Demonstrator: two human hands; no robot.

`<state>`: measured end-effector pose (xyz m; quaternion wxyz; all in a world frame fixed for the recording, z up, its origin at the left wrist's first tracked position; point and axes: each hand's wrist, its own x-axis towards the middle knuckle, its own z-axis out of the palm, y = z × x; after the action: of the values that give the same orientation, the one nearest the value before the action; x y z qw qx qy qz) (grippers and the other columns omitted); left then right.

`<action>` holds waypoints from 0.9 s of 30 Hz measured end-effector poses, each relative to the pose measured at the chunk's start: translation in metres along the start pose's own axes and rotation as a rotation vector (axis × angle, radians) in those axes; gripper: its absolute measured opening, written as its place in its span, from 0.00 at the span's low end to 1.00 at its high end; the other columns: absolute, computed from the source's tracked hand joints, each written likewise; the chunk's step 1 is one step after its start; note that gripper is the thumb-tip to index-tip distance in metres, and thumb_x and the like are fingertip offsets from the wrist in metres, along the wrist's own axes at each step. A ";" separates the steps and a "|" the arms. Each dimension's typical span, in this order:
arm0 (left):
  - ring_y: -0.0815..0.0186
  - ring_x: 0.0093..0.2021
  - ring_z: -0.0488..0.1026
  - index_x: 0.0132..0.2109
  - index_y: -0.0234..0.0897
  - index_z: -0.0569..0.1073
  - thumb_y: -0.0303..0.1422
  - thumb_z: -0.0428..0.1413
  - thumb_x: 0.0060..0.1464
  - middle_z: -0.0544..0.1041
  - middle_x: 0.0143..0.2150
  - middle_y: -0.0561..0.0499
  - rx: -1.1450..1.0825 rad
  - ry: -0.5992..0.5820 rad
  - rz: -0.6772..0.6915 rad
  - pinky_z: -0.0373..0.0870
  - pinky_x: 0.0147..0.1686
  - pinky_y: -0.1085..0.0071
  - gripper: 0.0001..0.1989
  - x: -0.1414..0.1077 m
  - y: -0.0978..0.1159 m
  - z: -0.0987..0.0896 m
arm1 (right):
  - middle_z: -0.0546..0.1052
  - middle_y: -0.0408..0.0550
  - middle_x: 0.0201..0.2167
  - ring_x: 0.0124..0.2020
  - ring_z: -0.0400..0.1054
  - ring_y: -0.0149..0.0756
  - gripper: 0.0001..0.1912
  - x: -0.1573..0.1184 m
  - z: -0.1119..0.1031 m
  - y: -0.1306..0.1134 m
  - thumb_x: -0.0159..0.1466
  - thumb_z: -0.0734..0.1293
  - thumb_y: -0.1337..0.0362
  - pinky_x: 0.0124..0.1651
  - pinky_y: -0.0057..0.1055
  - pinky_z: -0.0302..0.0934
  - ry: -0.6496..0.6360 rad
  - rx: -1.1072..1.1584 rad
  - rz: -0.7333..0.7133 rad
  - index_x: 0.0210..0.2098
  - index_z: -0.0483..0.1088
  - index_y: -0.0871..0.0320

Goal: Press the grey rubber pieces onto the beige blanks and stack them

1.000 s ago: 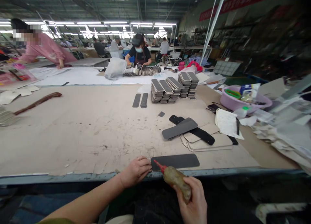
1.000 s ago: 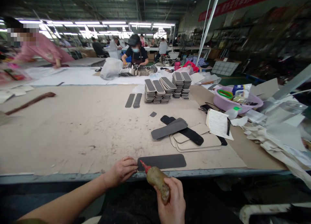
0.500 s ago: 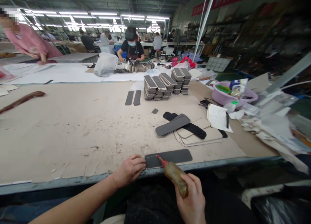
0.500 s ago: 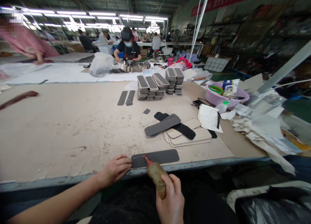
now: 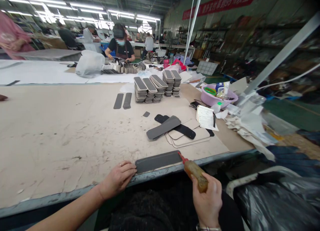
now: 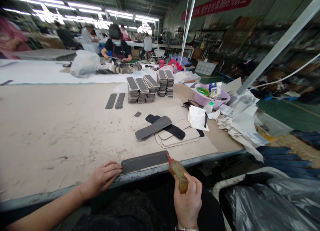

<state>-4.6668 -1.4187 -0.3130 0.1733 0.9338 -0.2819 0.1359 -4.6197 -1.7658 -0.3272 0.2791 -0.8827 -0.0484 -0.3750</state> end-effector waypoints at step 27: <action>0.67 0.40 0.70 0.43 0.35 0.73 0.26 0.49 0.58 0.75 0.39 0.46 -0.058 0.009 -0.056 0.67 0.46 0.67 0.10 0.002 0.000 0.003 | 0.66 0.51 0.37 0.35 0.68 0.34 0.14 -0.030 0.005 -0.082 0.58 0.66 0.61 0.33 0.28 0.67 -0.372 0.460 -0.174 0.43 0.64 0.57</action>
<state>-4.6651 -1.4210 -0.3146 0.2054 0.9353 -0.2588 0.1267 -4.6622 -1.6905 -0.3127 0.4246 -0.8424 -0.2578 -0.2087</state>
